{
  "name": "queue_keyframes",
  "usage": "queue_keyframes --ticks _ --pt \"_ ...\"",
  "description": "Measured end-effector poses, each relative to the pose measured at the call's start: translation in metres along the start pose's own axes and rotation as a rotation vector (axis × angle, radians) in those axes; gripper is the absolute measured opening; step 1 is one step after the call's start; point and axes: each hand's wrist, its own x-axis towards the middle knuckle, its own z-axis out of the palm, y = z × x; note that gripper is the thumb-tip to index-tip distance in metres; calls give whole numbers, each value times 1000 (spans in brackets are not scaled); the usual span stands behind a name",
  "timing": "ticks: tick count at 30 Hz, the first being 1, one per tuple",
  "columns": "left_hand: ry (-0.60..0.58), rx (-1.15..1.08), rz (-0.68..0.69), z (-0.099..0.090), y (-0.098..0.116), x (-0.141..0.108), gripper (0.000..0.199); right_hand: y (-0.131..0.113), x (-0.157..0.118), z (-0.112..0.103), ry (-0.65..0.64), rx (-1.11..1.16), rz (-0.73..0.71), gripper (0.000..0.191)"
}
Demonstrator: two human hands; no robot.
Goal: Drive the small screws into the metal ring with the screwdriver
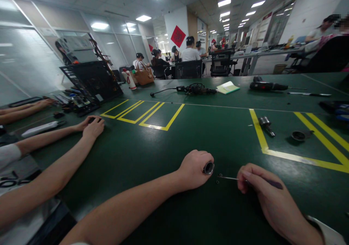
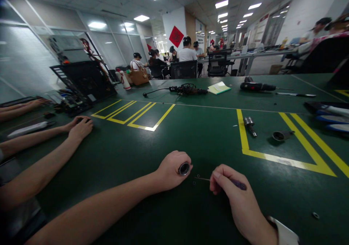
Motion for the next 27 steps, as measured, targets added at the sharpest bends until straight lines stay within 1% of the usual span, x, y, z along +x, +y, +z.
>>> queue_keyframes --ticks 2,4,6,8,9,11,13,15,18,22,24,27 --pt "-23 -5 -7 -1 2 0 5 -1 0 -1 26 27 -8 28" --pt "-33 -33 -44 -4 4 -1 6 -3 -1 -2 65 89 -22 29" --pt "-28 -103 -109 -6 7 -1 12 -5 -2 -2 84 166 -45 30" --pt "-20 -171 -149 -8 7 -1 18 -6 -3 -1 71 222 -72 28" --pt "-14 -193 -142 -8 7 0 21 -6 -4 -1 59 234 -86 26" --pt "3 -211 -77 -8 5 1 24 -5 -5 -1 33 218 -121 23" --pt "15 -226 -5 -7 2 3 24 -3 -7 -1 3 144 -166 22" --pt "11 -229 24 -7 1 4 23 -4 -10 -1 -35 20 -228 21" --pt "-13 -169 1 -7 3 4 21 -6 -15 2 -68 -203 -327 20" --pt "-58 -81 -8 -4 3 2 14 -7 -19 8 -36 -410 -524 11" --pt "-57 -59 -6 -2 1 1 10 -5 -21 9 -47 -477 -599 14" --pt "-58 -3 22 0 -1 1 6 -2 -24 9 -88 -576 -649 21"
